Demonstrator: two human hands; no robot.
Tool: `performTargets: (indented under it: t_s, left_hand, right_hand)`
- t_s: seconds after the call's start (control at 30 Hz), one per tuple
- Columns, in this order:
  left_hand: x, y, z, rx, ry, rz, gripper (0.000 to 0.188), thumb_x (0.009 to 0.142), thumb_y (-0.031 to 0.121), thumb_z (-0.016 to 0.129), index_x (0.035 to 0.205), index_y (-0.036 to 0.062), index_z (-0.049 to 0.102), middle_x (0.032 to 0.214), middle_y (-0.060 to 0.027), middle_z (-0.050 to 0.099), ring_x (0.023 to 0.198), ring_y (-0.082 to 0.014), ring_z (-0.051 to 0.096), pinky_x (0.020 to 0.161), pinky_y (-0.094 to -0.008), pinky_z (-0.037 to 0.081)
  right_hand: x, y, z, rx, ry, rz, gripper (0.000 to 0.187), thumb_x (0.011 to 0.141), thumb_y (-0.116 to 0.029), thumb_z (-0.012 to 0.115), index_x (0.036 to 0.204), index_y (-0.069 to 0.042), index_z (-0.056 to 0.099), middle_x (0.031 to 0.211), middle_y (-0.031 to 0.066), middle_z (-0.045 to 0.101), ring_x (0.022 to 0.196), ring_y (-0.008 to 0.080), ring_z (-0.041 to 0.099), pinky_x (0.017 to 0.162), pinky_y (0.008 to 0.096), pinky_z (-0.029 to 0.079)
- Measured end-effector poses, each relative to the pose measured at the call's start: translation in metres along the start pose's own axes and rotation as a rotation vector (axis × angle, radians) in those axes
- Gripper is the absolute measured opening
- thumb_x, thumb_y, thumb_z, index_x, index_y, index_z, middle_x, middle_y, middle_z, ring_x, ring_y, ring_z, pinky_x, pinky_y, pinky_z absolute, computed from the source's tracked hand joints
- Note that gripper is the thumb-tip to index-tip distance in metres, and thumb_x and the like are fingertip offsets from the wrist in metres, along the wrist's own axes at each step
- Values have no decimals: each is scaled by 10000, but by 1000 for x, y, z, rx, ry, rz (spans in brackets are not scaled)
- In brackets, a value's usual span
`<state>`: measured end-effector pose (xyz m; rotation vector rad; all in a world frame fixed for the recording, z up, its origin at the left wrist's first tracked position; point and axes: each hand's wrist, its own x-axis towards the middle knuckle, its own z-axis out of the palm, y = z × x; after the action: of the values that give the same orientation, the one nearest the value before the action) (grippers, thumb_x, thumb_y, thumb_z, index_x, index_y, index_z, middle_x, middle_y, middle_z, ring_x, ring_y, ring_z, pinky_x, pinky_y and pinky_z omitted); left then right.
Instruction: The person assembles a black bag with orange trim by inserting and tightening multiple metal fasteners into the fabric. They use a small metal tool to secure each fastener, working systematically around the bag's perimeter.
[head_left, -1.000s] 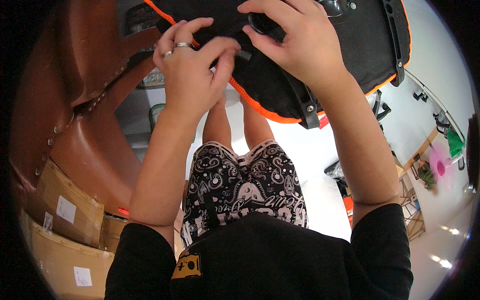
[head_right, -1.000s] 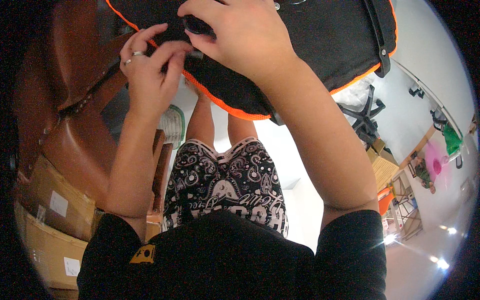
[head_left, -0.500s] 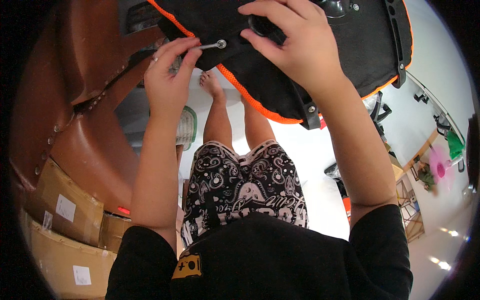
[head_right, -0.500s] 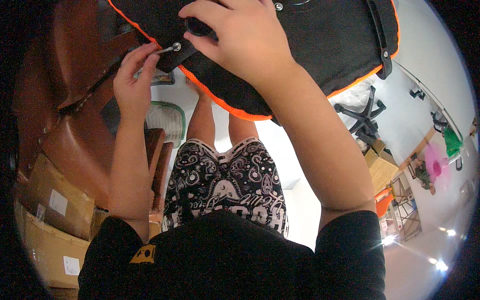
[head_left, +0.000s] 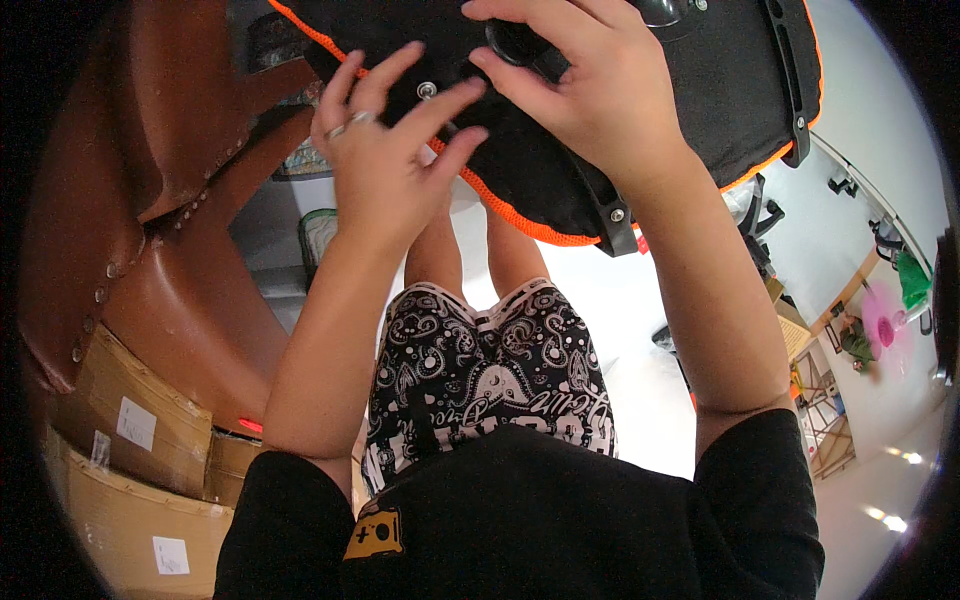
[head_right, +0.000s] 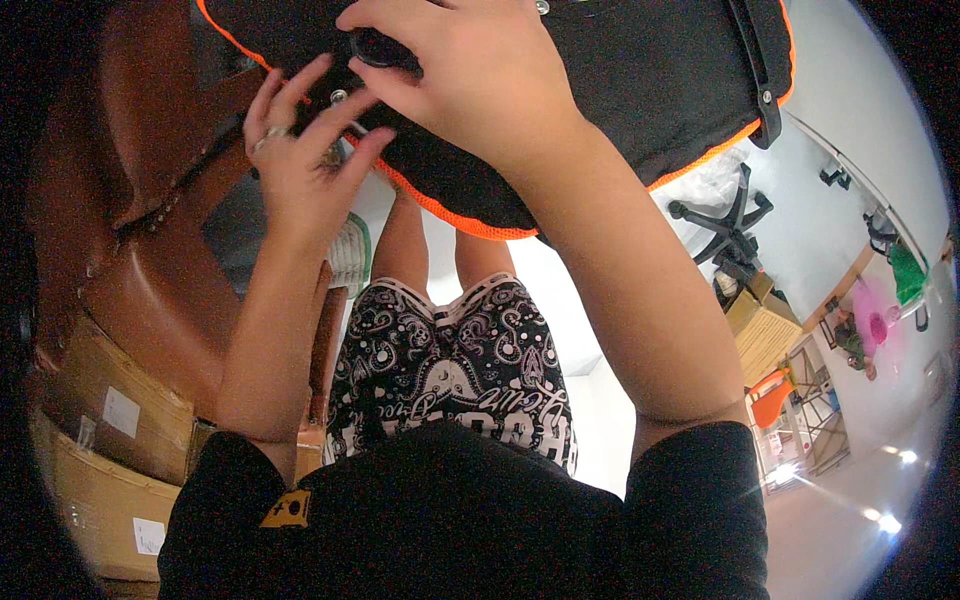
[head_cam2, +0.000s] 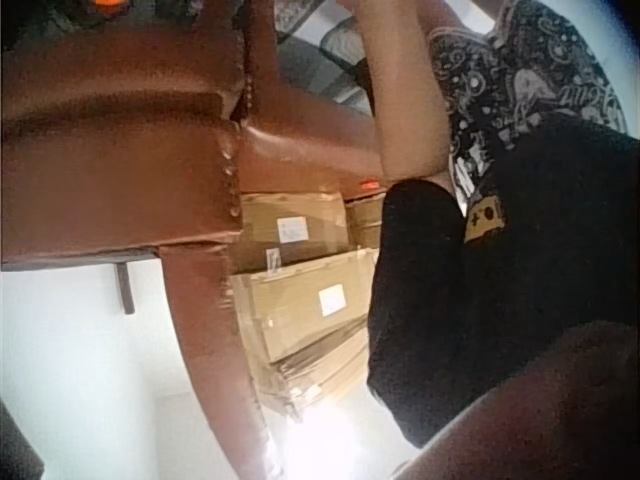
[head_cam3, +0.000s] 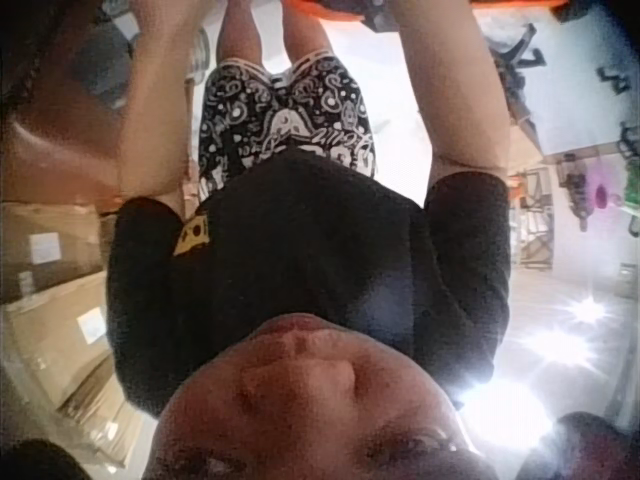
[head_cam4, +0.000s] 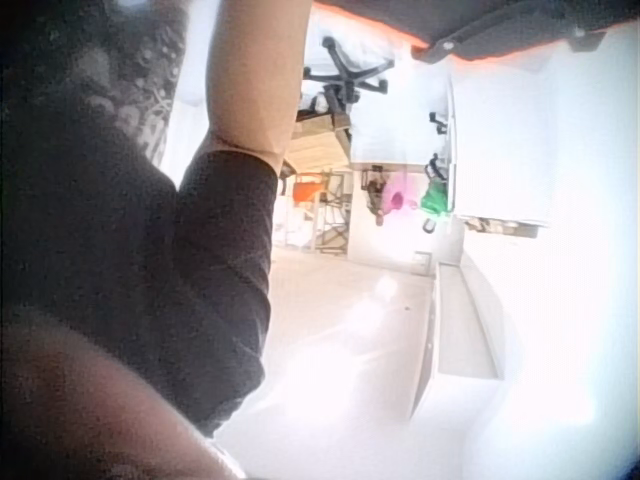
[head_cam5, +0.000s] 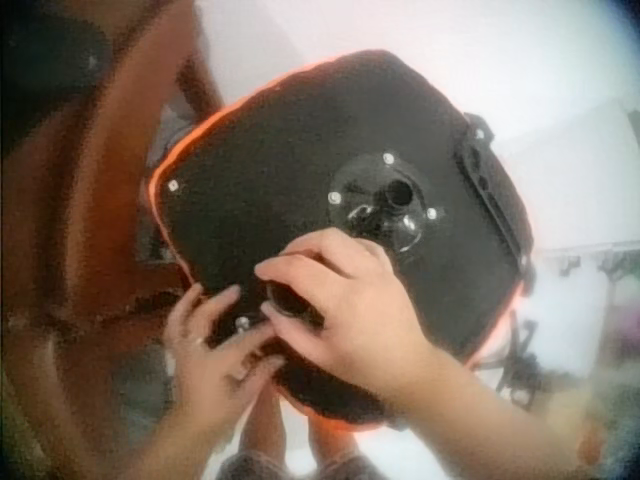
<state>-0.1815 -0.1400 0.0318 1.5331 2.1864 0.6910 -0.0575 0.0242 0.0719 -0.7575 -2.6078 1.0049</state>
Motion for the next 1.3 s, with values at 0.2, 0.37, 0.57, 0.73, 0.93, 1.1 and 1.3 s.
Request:
performTargets:
  t_s: [0.2, 0.37, 0.57, 0.73, 0.93, 1.1, 1.3]
  left_hand:
    - [-17, -39, -11, -213, 67, -231, 349, 820, 163, 752, 1158, 93, 702, 1300, -111, 593, 1171, -257, 568, 990, -368, 446]
    - [19, -42, -7, -350, 86, -283, 204, 785, 247, 761, 985, 209, 775, 1313, -56, 586, 1234, -296, 479, 1024, -419, 343]
    - [31, 4, -3, -29, -13, -12, 252, 848, 224, 688, 1094, 212, 742, 1325, -29, 593, 1298, -324, 446, 1082, -437, 318]
    - [0, 5, 0, -1, -71, 13, 223, 713, 291, 802, 931, 331, 779, 1345, -7, 573, 1363, -396, 310, 1068, -559, 192]
    - [-18, -35, -15, -36, 34, -111, 263, 792, 258, 772, 1054, 248, 758, 1337, -41, 582, 1340, -344, 350, 1102, -442, 278]
    - [18, -48, -13, -91, 61, -195, 188, 848, 311, 718, 1009, 225, 767, 1296, -85, 600, 1318, -354, 389, 1104, -463, 264]
    - [38, -22, -16, 69, -26, 60, 240, 911, 353, 614, 1044, 211, 755, 1425, -52, 504, 1368, -375, 328, 1129, -487, 216]
  right_hand:
    - [-1, 1, -2, 19, 8, 2, 278, 779, -160, 726, 1048, -125, 665, 1037, 53, 599, 983, 237, 591, 888, 372, 427]
    - [0, 2, 1, -19, 11, 13, 274, 782, -161, 727, 1047, -126, 666, 1036, 48, 600, 978, 234, 593, 880, 376, 432]
    - [-3, 6, 3, 4, 41, -26, 278, 782, -157, 725, 1052, -127, 668, 1035, 44, 602, 975, 231, 596, 872, 373, 434]
    - [-1, 3, -1, 21, -3, 1, 284, 782, -154, 721, 1060, -129, 669, 1050, 42, 597, 985, 221, 590, 877, 376, 420]
    - [-2, 5, 1, 8, 17, -22, 281, 787, -164, 717, 1061, -124, 668, 1062, 43, 591, 995, 217, 580, 893, 381, 402]
    - [1, 1, -1, 5, -5, -11, 293, 778, -168, 721, 1061, -115, 666, 1050, 45, 588, 988, 219, 579, 883, 382, 403]
    - [0, 1, -2, 14, 6, 4, 304, 758, -155, 730, 1055, -126, 667, 1030, 39, 590, 980, 219, 584, 880, 381, 405]
